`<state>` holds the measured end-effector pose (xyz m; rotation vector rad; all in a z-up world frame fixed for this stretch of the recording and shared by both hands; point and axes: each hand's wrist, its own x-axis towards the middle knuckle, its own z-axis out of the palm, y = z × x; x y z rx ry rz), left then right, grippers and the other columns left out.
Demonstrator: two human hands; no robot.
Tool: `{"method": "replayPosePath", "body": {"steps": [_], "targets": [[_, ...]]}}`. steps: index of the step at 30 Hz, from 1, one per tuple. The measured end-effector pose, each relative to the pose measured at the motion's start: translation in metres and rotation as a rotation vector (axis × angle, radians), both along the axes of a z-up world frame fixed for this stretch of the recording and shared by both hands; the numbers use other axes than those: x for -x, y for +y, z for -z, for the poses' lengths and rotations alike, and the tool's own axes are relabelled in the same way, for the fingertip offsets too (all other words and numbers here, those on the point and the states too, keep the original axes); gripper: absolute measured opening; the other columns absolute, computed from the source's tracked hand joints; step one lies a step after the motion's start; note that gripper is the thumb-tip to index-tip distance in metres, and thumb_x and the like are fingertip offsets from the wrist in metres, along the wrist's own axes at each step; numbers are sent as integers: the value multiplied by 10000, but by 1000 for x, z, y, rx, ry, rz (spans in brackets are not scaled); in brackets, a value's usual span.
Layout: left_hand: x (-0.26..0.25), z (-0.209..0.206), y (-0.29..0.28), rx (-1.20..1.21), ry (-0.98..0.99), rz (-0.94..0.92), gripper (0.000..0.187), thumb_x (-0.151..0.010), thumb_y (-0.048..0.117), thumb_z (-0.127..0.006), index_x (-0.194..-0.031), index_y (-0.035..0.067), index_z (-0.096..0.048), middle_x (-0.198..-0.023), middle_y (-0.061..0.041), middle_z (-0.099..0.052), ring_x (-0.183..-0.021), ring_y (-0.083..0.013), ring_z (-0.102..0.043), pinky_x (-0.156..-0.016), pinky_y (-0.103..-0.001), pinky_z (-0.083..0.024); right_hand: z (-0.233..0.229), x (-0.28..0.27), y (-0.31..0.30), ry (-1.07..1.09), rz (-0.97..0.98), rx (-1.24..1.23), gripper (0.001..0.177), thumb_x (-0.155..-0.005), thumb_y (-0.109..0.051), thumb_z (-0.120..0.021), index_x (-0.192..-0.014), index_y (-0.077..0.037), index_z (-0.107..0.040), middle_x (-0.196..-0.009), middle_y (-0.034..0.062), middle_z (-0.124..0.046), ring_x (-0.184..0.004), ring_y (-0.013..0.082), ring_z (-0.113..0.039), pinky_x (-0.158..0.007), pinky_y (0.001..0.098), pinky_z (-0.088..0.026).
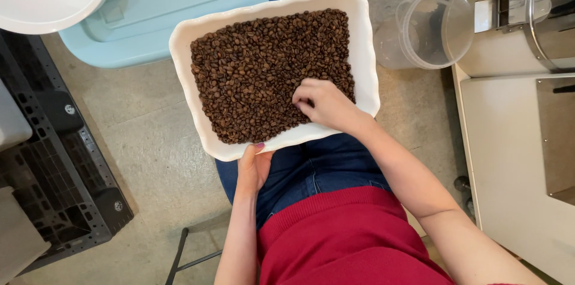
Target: Sorting roasted coffee beans by hand to remove defects and placing them into a separate bowl
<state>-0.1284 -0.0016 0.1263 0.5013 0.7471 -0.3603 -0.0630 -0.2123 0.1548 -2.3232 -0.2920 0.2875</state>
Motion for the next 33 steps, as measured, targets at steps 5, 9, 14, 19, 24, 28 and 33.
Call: {"method": "replayPosePath", "body": {"steps": [5, 9, 14, 19, 24, 28, 33], "targets": [[2, 9, 0, 14, -20, 1, 716, -736, -124, -566, -1425, 29, -447, -1348, -117, -482, -1207, -356, -539, -1055, -673, -466, 18, 4, 4, 7, -78, 167, 81, -897, -70, -709, -962, -114, -730, -732, 40, -596, -627, 248, -641, -586, 364, -542], [0, 5, 1, 23, -27, 2, 701, -732, -130, -560, -1405, 33, -453, -1329, -110, -486, -1198, -357, -545, -1041, -671, -476, 31, 4, 3, -20, -82, 273, 72, -916, -155, -716, -981, -166, -745, -711, -5, -585, -569, 216, -619, -530, 329, -530], [2, 10, 0, 21, -40, -17, 699, -737, -137, -560, -1405, 40, -453, -1321, -110, -494, -1200, -358, -546, -1041, -678, -476, 38, 4, 3, -40, -89, 303, 68, -919, -183, -722, -983, -185, -744, -708, -16, -580, -551, 220, -615, -512, 333, -528], [3, 12, 0, 28, -36, -21, 705, -742, -142, -553, -1418, 30, -452, -1331, -122, -488, -1209, -364, -534, -1028, -691, -470, 40, 5, 5, -56, -87, 323, 97, -896, -191, -728, -990, -202, -745, -679, -25, -563, -534, 217, -611, -507, 332, -519], [-2, 3, 0, 29, -2, -11, 727, -745, -126, -559, -1440, 42, -422, -1368, -115, -470, -1239, -362, -521, -1062, -674, -459, 17, 4, 28, -47, -53, 124, 86, -896, -161, -718, -976, -181, -741, -693, 18, -604, -619, 289, -667, -549, 387, -543], [0, 13, 3, 39, 9, 10, 758, -746, -118, -559, -1469, 42, -401, -1415, -117, -451, -1271, -377, -508, -1066, -667, -457, 4, 3, 47, 25, -29, -119, 119, -937, -129, -675, -1025, -160, -749, -702, 46, -637, -659, 298, -681, -609, 390, -555], [1, 13, 2, 16, -11, 0, 776, -743, -124, -568, -1478, 41, -382, -1426, -124, -444, -1266, -382, -510, -1065, -686, -448, 28, 0, 51, -5, -43, -75, 135, -937, -131, -684, -1043, -157, -764, -652, 16, -608, -570, 238, -633, -544, 337, -524]]}}
